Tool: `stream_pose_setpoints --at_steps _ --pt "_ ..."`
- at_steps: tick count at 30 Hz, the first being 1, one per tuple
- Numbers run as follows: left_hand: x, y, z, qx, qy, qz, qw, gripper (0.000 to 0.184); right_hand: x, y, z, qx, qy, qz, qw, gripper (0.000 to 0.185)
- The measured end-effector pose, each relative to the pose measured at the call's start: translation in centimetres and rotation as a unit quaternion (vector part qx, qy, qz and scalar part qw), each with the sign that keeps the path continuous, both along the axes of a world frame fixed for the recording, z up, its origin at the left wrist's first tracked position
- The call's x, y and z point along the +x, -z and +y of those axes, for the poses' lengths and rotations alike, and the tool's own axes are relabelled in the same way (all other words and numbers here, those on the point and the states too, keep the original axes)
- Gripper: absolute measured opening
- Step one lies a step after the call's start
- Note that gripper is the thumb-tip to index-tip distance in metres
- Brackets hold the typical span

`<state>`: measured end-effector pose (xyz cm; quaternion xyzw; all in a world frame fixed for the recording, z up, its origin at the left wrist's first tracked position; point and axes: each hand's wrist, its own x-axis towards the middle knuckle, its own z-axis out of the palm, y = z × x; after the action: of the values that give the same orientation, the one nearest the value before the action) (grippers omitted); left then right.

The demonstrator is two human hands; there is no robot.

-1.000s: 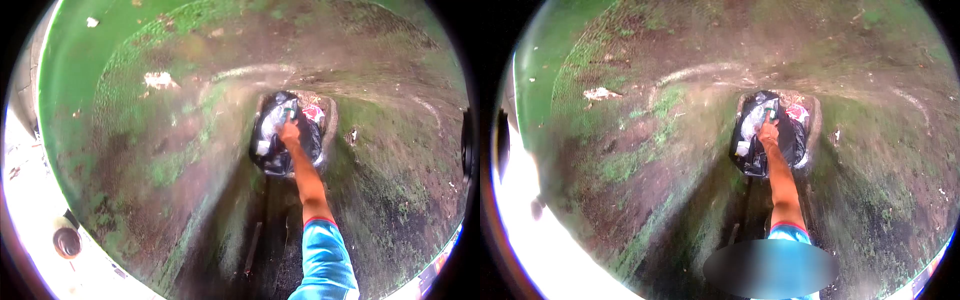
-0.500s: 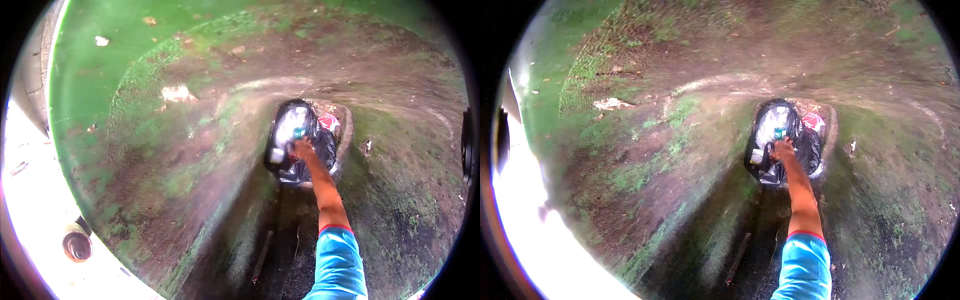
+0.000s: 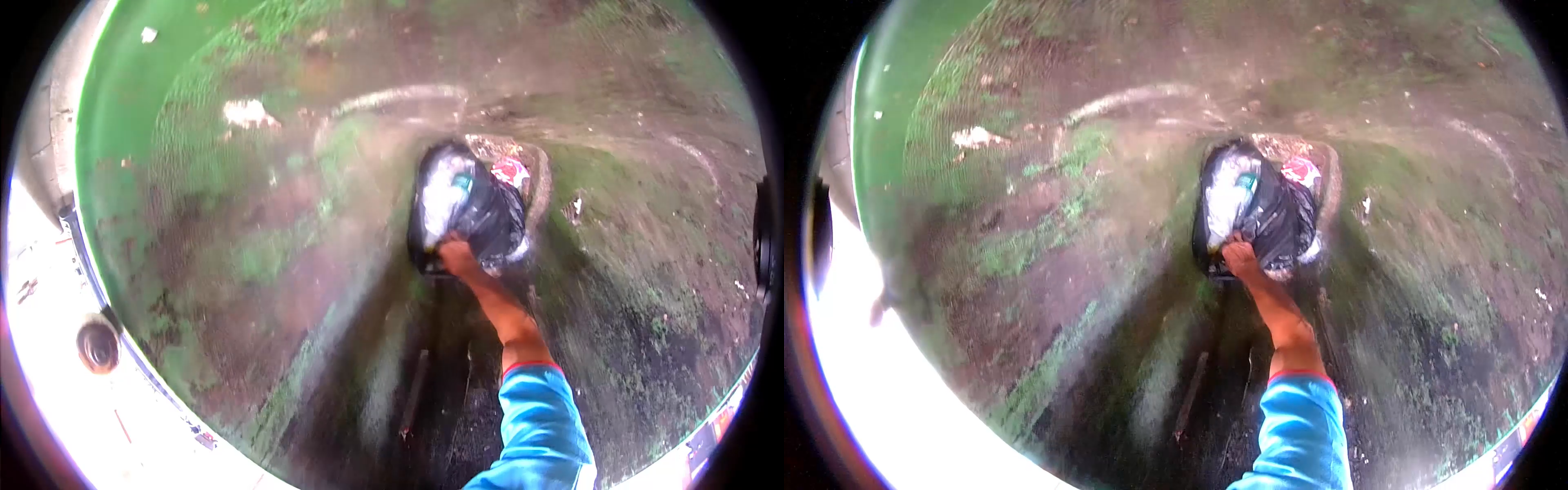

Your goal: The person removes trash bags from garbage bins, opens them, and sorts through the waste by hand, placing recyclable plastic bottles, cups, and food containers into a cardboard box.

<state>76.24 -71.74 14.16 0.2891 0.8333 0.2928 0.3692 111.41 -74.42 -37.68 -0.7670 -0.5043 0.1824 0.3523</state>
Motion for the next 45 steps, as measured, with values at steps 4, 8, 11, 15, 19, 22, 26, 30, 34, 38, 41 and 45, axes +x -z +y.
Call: stream_pose_setpoints --at_steps 4,8,11,15,19,22,26,30,34,38,41,45 --pt "-1.1 -2.5 -2.0 -0.014 0.002 0.003 1.000 0.057 1.5 -8.0 0.9 -0.220 -0.067 0.119 0.966 0.013" --pt "-2.0 -3.2 -2.8 -0.017 -0.007 -0.019 1.000 0.057 2.4 -12.2 0.3 -0.246 -0.012 0.114 0.962 0.011" --pt "-2.9 -3.8 -3.6 -0.022 -0.010 -0.024 0.999 0.057 3.3 -14.7 -0.6 -0.258 -0.011 0.117 0.959 0.009" --pt "-4.5 -4.3 -4.4 -0.023 -0.014 -0.029 0.999 0.057 3.1 -16.1 -0.6 -0.242 -0.001 0.118 0.963 0.008" --pt "-6.2 -4.9 -5.3 -0.032 -0.014 -0.031 0.999 0.057 1.1 -18.9 0.6 -0.203 0.057 0.098 0.973 0.011" --pt "-10.2 -4.2 -6.0 -0.040 -0.040 -0.061 0.997 0.057 1.1 -22.2 1.1 -0.186 0.038 0.124 0.974 0.015" --pt "-3.1 -5.2 -4.3 0.003 0.053 -0.124 0.991 0.060 1.5 -26.8 0.9 -0.161 0.036 0.138 0.977 0.014" --pt "-1.4 -5.1 -3.4 -0.005 0.162 -0.082 0.983 0.053 2.6 -30.0 -0.3 -0.209 0.037 0.118 0.970 0.014" --pt "4.3 -6.3 -2.3 0.047 0.126 -0.206 0.969 0.049 5.9 -33.6 -2.2 -0.203 -0.023 0.146 0.968 0.017" --pt "4.1 -5.6 -1.8 0.017 0.132 -0.249 0.959 0.045 8.7 -38.8 -2.8 -0.168 -0.023 0.211 0.963 0.019" --pt "2.9 -3.3 -1.8 0.007 0.155 -0.341 0.927 0.048 10.9 -45.8 -2.6 -0.175 0.017 0.249 0.952 0.016" --pt "1.8 -4.2 -0.8 -0.029 0.237 -0.350 0.906 0.044 8.8 -61.3 -3.4 -0.088 0.110 0.219 0.965 0.011"
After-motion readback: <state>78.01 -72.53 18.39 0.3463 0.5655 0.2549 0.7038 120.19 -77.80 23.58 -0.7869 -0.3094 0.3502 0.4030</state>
